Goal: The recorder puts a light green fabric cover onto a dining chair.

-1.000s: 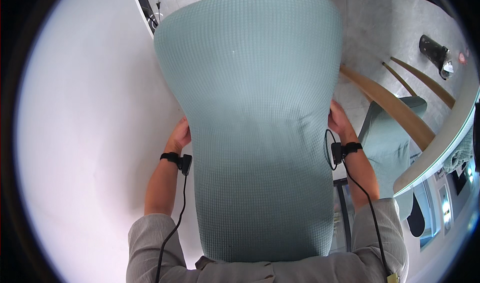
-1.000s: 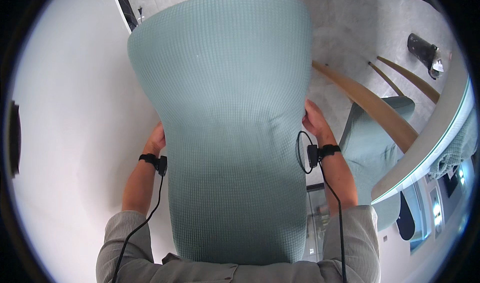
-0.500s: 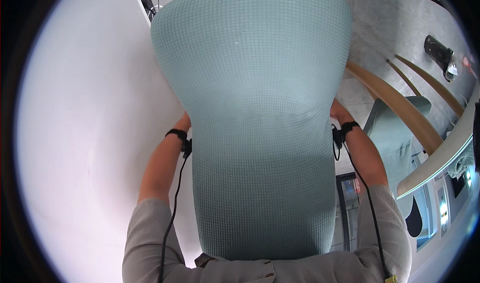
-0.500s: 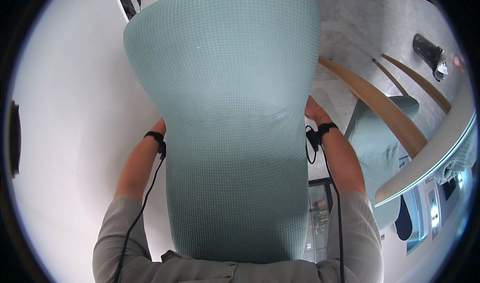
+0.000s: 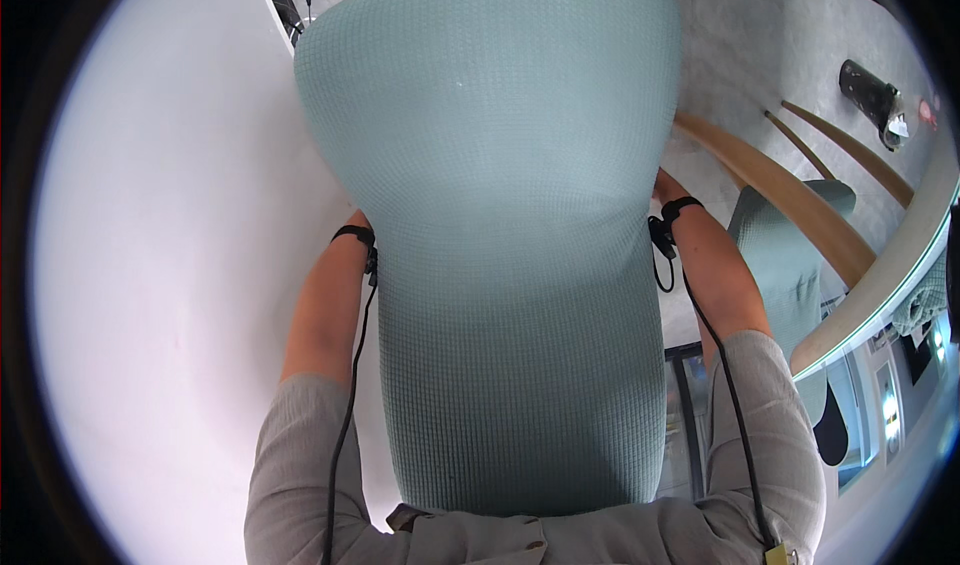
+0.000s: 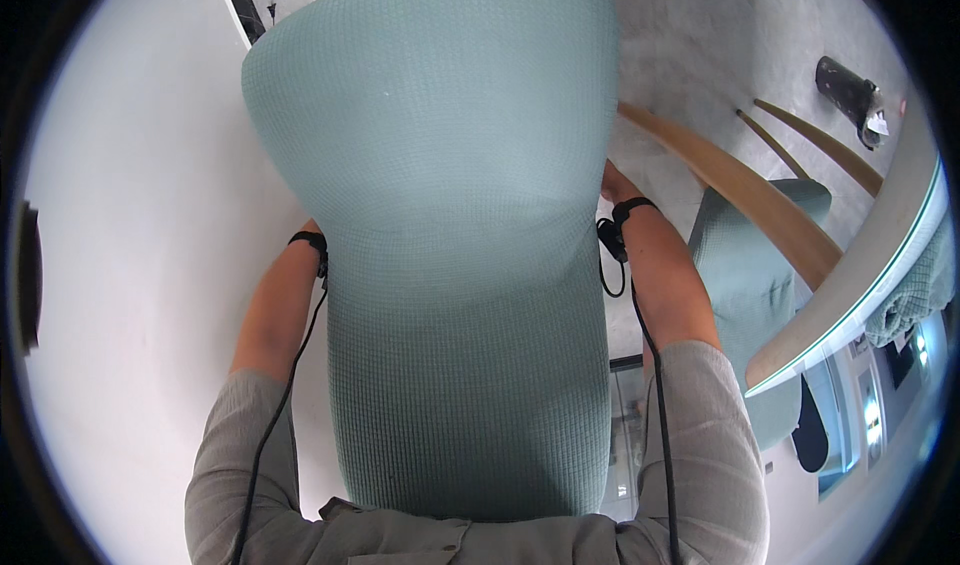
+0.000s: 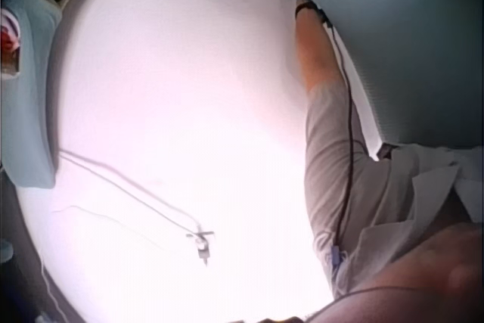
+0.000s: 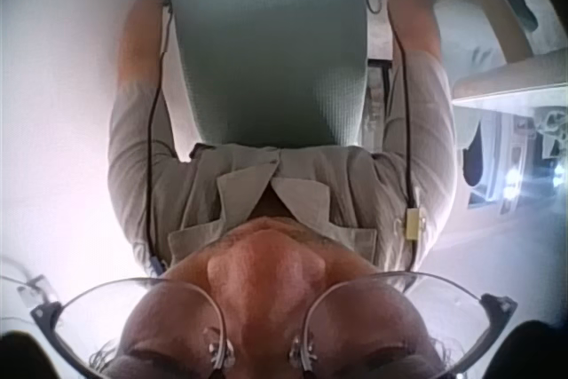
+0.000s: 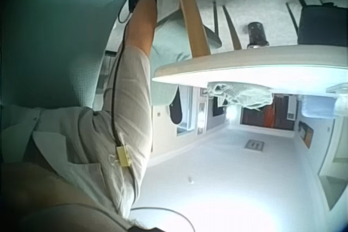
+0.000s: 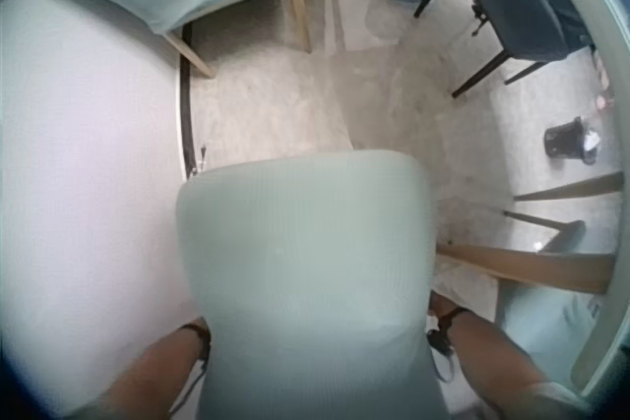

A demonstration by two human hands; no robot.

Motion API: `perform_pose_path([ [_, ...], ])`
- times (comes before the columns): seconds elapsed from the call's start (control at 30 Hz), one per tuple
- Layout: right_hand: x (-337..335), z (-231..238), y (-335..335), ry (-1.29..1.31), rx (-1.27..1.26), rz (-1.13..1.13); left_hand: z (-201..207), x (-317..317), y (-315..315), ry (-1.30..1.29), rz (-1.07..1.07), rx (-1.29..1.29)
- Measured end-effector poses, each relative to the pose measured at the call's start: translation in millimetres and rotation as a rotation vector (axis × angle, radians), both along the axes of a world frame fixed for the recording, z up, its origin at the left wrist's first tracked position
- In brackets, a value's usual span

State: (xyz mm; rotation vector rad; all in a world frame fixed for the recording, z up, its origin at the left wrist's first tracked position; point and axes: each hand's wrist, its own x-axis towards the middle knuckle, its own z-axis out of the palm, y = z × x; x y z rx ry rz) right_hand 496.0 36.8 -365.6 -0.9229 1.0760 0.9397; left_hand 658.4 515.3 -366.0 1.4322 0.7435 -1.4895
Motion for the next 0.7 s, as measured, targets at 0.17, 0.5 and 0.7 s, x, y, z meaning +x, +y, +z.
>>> perform_pose_path([
  [0.17,0,-14,-8,-0.271,-0.005,0.308,-6,8,8,-0.089,-0.146,-0.05],
  [0.5,-2,133,-29,-0.117,-0.205,0.038,175,65,-44,-0.211,-0.181,0.26],
  [0.7,44,166,-5,-0.239,-0.368,0.928,173,59,-64,-0.337,-0.801,0.371],
])
